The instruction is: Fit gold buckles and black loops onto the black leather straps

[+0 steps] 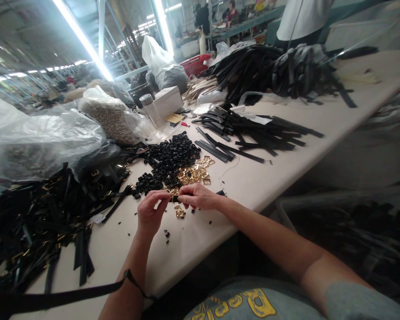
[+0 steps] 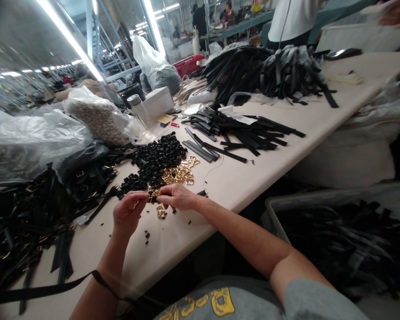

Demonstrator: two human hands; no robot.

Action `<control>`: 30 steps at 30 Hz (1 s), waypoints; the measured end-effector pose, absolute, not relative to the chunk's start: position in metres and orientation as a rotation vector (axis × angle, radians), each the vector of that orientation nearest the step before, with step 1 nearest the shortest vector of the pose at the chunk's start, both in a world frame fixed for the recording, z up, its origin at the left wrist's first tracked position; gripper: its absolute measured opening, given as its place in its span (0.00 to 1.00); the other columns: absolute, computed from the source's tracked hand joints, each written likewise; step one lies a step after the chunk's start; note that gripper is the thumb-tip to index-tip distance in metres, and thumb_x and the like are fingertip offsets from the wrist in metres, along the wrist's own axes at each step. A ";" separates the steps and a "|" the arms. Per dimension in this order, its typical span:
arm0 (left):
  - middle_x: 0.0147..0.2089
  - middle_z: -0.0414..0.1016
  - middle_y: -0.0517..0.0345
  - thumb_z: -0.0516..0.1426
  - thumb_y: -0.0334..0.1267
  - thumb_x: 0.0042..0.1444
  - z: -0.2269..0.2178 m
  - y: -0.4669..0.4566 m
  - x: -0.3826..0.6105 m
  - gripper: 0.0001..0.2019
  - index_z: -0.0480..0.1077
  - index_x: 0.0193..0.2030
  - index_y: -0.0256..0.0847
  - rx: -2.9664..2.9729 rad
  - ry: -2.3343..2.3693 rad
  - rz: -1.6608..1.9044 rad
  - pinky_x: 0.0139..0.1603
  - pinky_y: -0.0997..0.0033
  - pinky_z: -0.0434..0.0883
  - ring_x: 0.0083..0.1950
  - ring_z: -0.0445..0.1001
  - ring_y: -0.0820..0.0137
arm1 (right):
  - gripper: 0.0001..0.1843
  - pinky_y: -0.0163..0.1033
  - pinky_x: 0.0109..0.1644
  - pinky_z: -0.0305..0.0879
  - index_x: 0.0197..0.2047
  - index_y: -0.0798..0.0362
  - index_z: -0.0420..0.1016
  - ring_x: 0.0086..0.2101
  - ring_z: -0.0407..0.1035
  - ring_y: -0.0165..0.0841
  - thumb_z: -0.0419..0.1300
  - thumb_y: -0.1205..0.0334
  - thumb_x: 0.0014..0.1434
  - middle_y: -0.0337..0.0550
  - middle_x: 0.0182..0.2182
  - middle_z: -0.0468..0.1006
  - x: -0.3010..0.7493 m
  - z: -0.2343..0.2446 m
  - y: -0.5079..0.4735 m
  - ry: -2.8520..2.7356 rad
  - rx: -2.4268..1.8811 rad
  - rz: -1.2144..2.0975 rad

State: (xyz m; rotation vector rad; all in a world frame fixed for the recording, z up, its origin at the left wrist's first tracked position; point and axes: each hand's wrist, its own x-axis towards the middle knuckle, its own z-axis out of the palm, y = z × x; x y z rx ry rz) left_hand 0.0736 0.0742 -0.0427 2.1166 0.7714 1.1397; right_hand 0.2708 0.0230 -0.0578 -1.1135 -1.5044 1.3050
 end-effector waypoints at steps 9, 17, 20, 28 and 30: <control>0.38 0.75 0.58 0.69 0.36 0.44 -0.052 0.064 0.093 0.20 0.74 0.47 0.44 1.552 0.915 1.247 0.38 0.72 0.72 0.37 0.74 0.71 | 0.11 0.27 0.22 0.59 0.34 0.56 0.73 0.18 0.62 0.22 0.57 0.57 0.61 0.35 0.23 0.73 0.267 -0.060 0.024 -1.368 -1.046 1.128; 0.30 0.77 0.59 0.69 0.38 0.43 -0.049 0.062 0.096 0.11 0.77 0.35 0.40 1.351 0.878 0.976 0.33 0.75 0.70 0.29 0.71 0.75 | 0.07 0.29 0.32 0.59 0.35 0.54 0.76 0.25 0.66 0.25 0.57 0.62 0.62 0.37 0.25 0.75 0.269 -0.062 0.022 -1.662 -1.130 0.702; 0.28 0.75 0.61 0.69 0.38 0.44 -0.050 0.064 0.093 0.10 0.77 0.35 0.40 1.341 0.881 0.948 0.30 0.77 0.68 0.27 0.68 0.76 | 0.08 0.30 0.33 0.58 0.35 0.54 0.76 0.26 0.66 0.26 0.58 0.61 0.62 0.37 0.25 0.75 0.270 -0.059 0.021 -1.730 -1.179 0.643; 0.25 0.72 0.61 0.67 0.39 0.45 -0.049 0.074 0.080 0.10 0.77 0.33 0.38 1.346 0.967 1.006 0.29 0.75 0.66 0.26 0.67 0.75 | 0.05 0.31 0.33 0.55 0.32 0.53 0.75 0.26 0.64 0.27 0.59 0.64 0.59 0.38 0.25 0.74 0.271 -0.053 0.019 -1.805 -1.353 0.585; 0.25 0.72 0.61 0.68 0.39 0.44 -0.048 0.075 0.078 0.10 0.77 0.33 0.38 1.324 0.978 1.036 0.29 0.76 0.66 0.26 0.66 0.76 | 0.05 0.32 0.33 0.54 0.31 0.53 0.74 0.26 0.63 0.27 0.59 0.65 0.59 0.38 0.25 0.74 0.271 -0.054 0.019 -1.810 -1.364 0.575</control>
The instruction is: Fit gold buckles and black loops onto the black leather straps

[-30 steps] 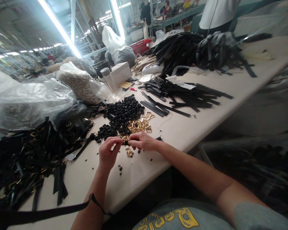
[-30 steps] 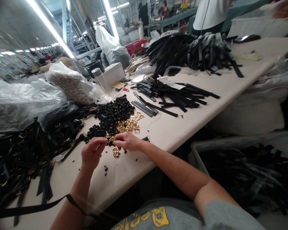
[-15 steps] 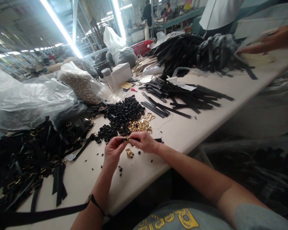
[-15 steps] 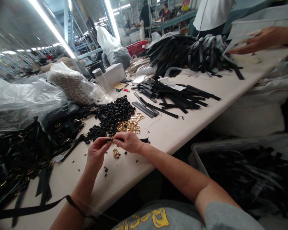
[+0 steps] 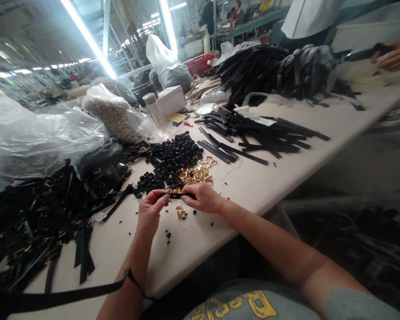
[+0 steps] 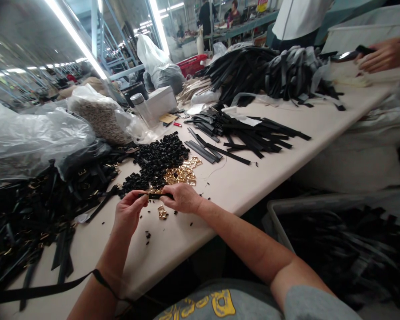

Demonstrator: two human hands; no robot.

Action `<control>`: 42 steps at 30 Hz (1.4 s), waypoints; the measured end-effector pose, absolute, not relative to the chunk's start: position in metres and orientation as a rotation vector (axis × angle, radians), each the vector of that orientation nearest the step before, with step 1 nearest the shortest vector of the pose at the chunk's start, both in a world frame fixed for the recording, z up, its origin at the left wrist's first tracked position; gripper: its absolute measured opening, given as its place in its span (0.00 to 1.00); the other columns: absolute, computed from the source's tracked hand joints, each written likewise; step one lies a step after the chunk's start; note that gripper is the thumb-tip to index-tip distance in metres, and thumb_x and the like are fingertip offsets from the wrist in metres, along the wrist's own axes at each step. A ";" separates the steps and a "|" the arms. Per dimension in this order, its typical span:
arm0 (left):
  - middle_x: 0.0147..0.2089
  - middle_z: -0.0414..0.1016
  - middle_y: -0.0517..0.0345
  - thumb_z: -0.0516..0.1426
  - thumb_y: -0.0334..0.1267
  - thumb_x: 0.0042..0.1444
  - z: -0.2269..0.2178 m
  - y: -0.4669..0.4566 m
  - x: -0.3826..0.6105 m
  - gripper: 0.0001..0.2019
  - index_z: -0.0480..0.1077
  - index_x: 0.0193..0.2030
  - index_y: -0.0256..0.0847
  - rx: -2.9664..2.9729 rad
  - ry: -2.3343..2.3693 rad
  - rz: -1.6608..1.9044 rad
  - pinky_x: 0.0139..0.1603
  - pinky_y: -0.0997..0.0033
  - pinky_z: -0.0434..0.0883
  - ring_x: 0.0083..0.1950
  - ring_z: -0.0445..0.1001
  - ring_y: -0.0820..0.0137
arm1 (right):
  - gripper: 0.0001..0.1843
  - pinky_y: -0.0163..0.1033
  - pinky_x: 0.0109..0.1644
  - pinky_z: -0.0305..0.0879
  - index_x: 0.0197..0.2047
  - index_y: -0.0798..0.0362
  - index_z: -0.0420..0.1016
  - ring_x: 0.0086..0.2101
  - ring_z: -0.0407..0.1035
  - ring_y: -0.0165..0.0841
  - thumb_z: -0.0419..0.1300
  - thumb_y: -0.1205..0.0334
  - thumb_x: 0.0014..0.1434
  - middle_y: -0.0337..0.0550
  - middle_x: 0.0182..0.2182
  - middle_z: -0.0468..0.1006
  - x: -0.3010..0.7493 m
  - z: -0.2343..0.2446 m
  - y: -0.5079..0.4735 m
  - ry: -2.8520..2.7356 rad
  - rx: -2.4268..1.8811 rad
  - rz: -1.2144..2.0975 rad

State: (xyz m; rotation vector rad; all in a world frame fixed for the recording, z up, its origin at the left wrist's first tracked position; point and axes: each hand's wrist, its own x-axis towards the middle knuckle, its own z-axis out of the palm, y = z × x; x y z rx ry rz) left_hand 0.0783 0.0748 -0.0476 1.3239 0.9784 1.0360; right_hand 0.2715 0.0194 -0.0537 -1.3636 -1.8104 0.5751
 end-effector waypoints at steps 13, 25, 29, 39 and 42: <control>0.28 0.75 0.62 0.72 0.36 0.34 -0.058 0.064 0.099 0.16 0.74 0.30 0.37 0.981 0.938 0.894 0.30 0.78 0.69 0.27 0.70 0.78 | 0.07 0.33 0.31 0.52 0.31 0.54 0.69 0.26 0.62 0.28 0.56 0.64 0.61 0.39 0.25 0.72 0.267 -0.062 0.022 -1.883 -1.316 0.464; 0.28 0.75 0.63 0.65 0.42 0.50 -0.062 0.057 0.102 0.14 0.66 0.36 0.41 1.544 0.979 1.141 0.32 0.72 0.75 0.28 0.76 0.72 | 0.09 0.30 0.29 0.53 0.27 0.55 0.73 0.24 0.62 0.25 0.59 0.64 0.59 0.35 0.22 0.71 0.260 -0.060 0.020 -1.636 -1.283 0.565; 0.34 0.77 0.58 0.60 0.41 0.57 -0.064 0.053 0.097 0.09 0.67 0.40 0.41 1.776 0.976 1.131 0.38 0.68 0.77 0.34 0.79 0.69 | 0.12 0.30 0.28 0.51 0.24 0.55 0.70 0.23 0.59 0.24 0.59 0.62 0.58 0.33 0.20 0.67 0.261 -0.063 0.021 -1.568 -1.346 0.546; 0.35 0.78 0.57 0.66 0.42 0.50 -0.054 0.057 0.092 0.16 0.71 0.44 0.39 1.461 0.801 0.880 0.36 0.70 0.76 0.33 0.78 0.70 | 0.12 0.30 0.27 0.53 0.24 0.55 0.69 0.22 0.58 0.24 0.59 0.62 0.58 0.34 0.21 0.69 0.269 -0.062 0.022 -1.605 -1.154 0.753; 0.44 0.79 0.51 0.63 0.44 0.53 -0.055 0.058 0.092 0.22 0.70 0.53 0.38 1.435 0.778 0.685 0.40 0.65 0.77 0.39 0.78 0.66 | 0.10 0.29 0.26 0.54 0.26 0.55 0.70 0.22 0.59 0.23 0.57 0.65 0.59 0.37 0.27 0.76 0.268 -0.059 0.020 -1.629 -1.090 0.859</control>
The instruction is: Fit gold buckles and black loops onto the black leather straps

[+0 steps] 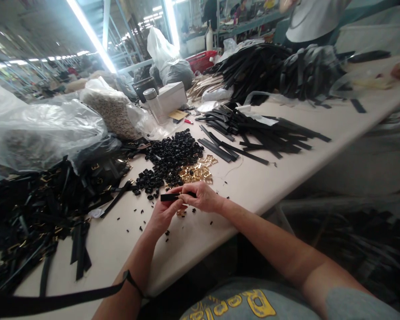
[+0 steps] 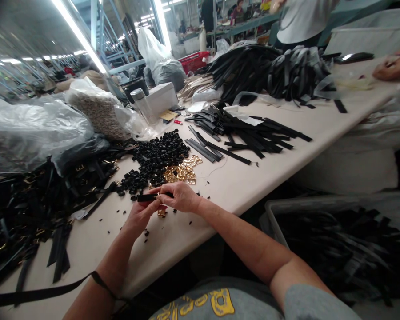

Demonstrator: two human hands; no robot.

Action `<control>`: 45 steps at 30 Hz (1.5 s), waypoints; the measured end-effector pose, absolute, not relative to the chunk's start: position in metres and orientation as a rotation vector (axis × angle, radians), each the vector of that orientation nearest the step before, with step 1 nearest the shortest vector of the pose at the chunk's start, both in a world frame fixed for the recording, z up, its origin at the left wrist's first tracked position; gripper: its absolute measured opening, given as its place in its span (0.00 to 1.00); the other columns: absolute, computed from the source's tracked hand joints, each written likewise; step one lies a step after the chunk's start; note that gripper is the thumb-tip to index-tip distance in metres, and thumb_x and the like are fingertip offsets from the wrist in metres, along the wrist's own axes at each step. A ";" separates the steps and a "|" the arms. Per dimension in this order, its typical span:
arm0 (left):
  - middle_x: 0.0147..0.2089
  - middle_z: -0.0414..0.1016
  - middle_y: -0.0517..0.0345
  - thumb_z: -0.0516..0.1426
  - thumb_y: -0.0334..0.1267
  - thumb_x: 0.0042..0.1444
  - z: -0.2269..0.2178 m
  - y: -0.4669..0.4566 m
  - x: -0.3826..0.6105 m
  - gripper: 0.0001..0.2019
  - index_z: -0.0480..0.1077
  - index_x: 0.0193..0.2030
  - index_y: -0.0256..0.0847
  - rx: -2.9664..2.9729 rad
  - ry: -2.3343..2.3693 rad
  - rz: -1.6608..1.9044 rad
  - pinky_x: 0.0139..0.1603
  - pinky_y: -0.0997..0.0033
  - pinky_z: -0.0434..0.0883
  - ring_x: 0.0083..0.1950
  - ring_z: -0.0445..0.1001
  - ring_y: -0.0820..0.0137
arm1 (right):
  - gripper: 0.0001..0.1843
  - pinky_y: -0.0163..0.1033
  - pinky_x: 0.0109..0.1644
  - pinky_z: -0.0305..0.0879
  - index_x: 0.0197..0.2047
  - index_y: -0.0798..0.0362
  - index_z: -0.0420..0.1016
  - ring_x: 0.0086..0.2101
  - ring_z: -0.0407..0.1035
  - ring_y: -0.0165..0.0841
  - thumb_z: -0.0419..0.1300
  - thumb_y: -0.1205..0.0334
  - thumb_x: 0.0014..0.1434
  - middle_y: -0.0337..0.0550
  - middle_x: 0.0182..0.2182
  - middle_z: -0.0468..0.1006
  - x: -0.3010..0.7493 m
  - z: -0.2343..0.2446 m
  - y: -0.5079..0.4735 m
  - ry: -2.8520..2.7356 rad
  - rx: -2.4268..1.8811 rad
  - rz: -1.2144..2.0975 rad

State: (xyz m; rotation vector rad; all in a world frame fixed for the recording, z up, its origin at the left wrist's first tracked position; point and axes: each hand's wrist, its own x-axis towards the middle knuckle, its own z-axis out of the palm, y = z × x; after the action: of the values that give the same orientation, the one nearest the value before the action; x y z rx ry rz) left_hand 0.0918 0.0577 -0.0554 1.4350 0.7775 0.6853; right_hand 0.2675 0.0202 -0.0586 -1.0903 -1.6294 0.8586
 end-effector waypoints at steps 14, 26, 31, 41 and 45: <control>0.53 0.77 0.48 0.61 0.45 0.56 -0.056 0.062 0.081 0.17 0.76 0.51 0.42 1.422 0.751 0.732 0.47 0.60 0.76 0.44 0.78 0.63 | 0.08 0.29 0.28 0.53 0.39 0.55 0.79 0.24 0.62 0.25 0.58 0.63 0.60 0.35 0.24 0.73 0.271 -0.059 0.020 -1.703 -1.189 0.755; 0.29 0.76 0.58 0.69 0.40 0.45 -0.048 0.070 0.077 0.11 0.76 0.34 0.37 1.280 0.876 0.724 0.33 0.74 0.72 0.28 0.73 0.74 | 0.16 0.32 0.30 0.51 0.27 0.55 0.69 0.24 0.61 0.26 0.55 0.58 0.65 0.36 0.22 0.70 0.273 -0.058 0.021 -1.890 -1.282 0.533; 0.27 0.75 0.59 0.70 0.42 0.42 -0.042 0.069 0.081 0.14 0.77 0.32 0.37 1.351 0.951 0.675 0.30 0.73 0.70 0.26 0.70 0.74 | 0.20 0.34 0.30 0.48 0.26 0.54 0.69 0.25 0.63 0.28 0.54 0.53 0.66 0.40 0.24 0.73 0.273 -0.053 0.021 -1.998 -1.412 0.252; 0.25 0.74 0.62 0.68 0.41 0.40 -0.051 0.077 0.080 0.12 0.74 0.27 0.38 1.103 1.000 0.954 0.31 0.76 0.70 0.25 0.70 0.76 | 0.12 0.36 0.37 0.55 0.31 0.55 0.74 0.32 0.66 0.31 0.56 0.61 0.65 0.44 0.32 0.75 0.261 -0.013 0.044 -2.023 -1.394 -0.025; 0.28 0.77 0.60 0.70 0.42 0.38 -0.052 0.078 0.082 0.14 0.76 0.30 0.38 0.985 0.991 1.082 0.33 0.73 0.72 0.28 0.73 0.74 | 0.11 0.33 0.33 0.57 0.34 0.54 0.78 0.29 0.68 0.29 0.65 0.53 0.57 0.40 0.30 0.77 0.249 -0.039 0.041 -1.767 -1.382 0.567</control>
State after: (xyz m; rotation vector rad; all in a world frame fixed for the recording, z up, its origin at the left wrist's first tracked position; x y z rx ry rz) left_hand 0.0820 0.0777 -0.0517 0.9852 0.9909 1.0824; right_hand 0.2485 0.0408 -0.0394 -1.3823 -1.7666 0.5669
